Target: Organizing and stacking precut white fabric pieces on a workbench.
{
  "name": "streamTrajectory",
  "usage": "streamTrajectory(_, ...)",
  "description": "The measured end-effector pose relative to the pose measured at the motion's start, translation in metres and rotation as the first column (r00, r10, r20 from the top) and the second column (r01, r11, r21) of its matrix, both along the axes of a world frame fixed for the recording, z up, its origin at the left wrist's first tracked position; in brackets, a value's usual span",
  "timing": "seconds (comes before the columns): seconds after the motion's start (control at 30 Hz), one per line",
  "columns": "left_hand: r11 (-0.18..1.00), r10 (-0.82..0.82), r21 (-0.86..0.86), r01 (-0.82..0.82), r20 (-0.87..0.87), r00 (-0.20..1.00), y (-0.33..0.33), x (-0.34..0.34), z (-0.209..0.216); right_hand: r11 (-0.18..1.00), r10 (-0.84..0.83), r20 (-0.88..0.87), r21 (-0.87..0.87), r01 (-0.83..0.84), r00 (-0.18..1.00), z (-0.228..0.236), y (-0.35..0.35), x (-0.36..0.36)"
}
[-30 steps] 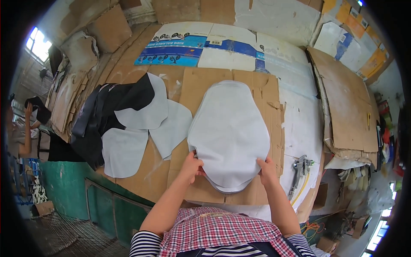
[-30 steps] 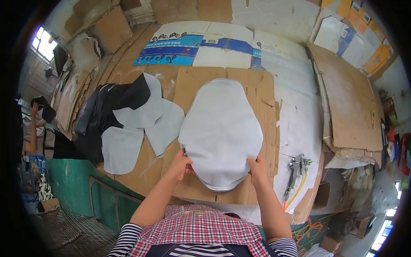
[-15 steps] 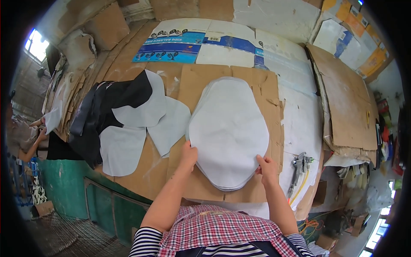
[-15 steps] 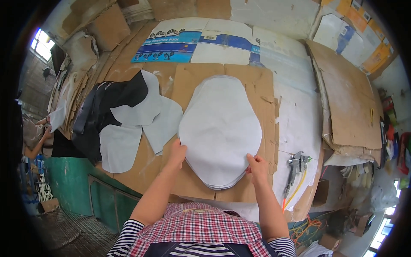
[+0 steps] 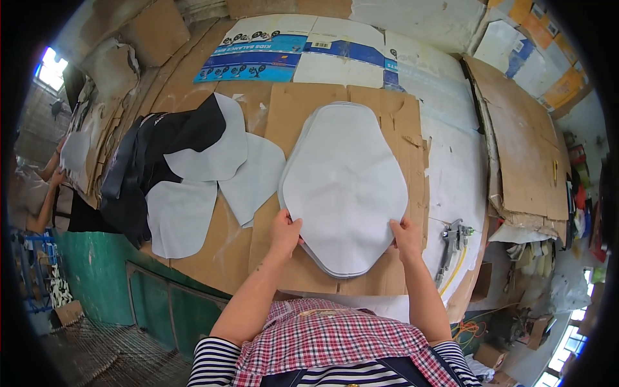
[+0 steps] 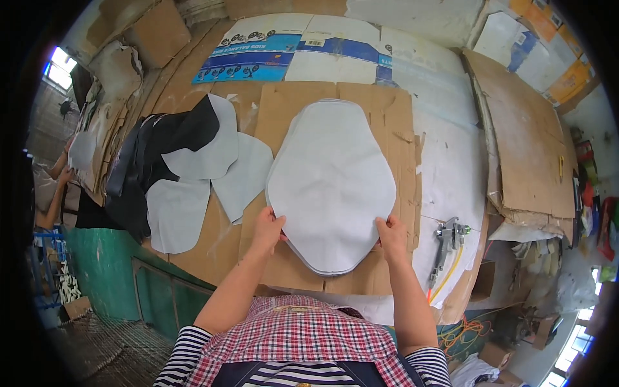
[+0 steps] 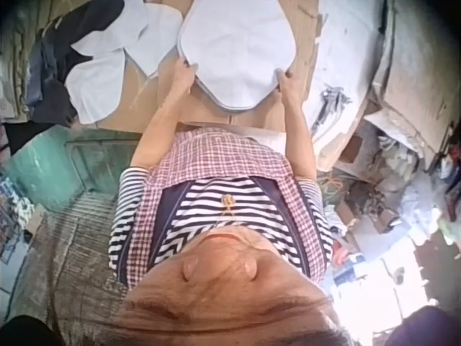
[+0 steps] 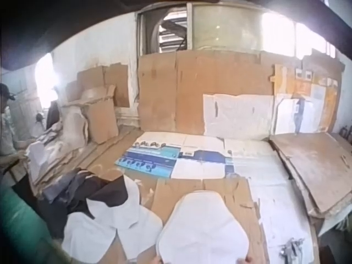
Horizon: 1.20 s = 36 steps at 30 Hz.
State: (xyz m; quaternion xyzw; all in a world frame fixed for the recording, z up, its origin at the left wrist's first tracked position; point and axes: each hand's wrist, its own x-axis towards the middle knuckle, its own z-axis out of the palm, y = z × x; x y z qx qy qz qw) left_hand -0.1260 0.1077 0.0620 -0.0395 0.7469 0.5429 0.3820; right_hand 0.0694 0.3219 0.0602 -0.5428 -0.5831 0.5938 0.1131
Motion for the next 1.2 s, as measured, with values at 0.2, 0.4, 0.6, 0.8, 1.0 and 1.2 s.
streamTrajectory(0.2,0.976,-0.096,-0.210,0.056,-0.183,0.978,-0.005,0.002,0.008,0.909,0.082,0.279,0.373,-0.187,0.957,0.024,-0.009,-0.009)
streamTrajectory(0.4,0.850,-0.527,-0.478,0.222,-0.788,0.320,0.011,0.023,0.020,0.216,0.350,0.394,0.849,-0.483,0.850,0.041,-0.043,-0.038)
streamTrajectory(0.6,0.707,-0.687,-0.580,0.405,-0.698,0.200,0.016,0.032,0.006,0.091,0.569,0.510,0.740,-0.666,0.645,0.009,-0.071,-0.041)
streamTrajectory(0.8,0.976,-0.178,-0.217,0.021,-0.736,0.653,-0.016,-0.027,-0.032,0.274,0.616,0.325,0.766,-0.582,0.717,0.014,-0.060,-0.032)
streamTrajectory(1.0,0.835,-0.043,-0.503,-0.223,-0.463,0.885,-0.091,-0.108,-0.049,0.412,0.583,0.152,0.791,-0.452,0.798,0.036,-0.064,-0.035)
streamTrajectory(1.2,0.909,0.402,-0.085,-0.408,-0.081,0.912,-0.099,-0.108,-0.034,0.416,0.676,0.047,0.800,-0.434,0.735,0.046,-0.089,-0.047)
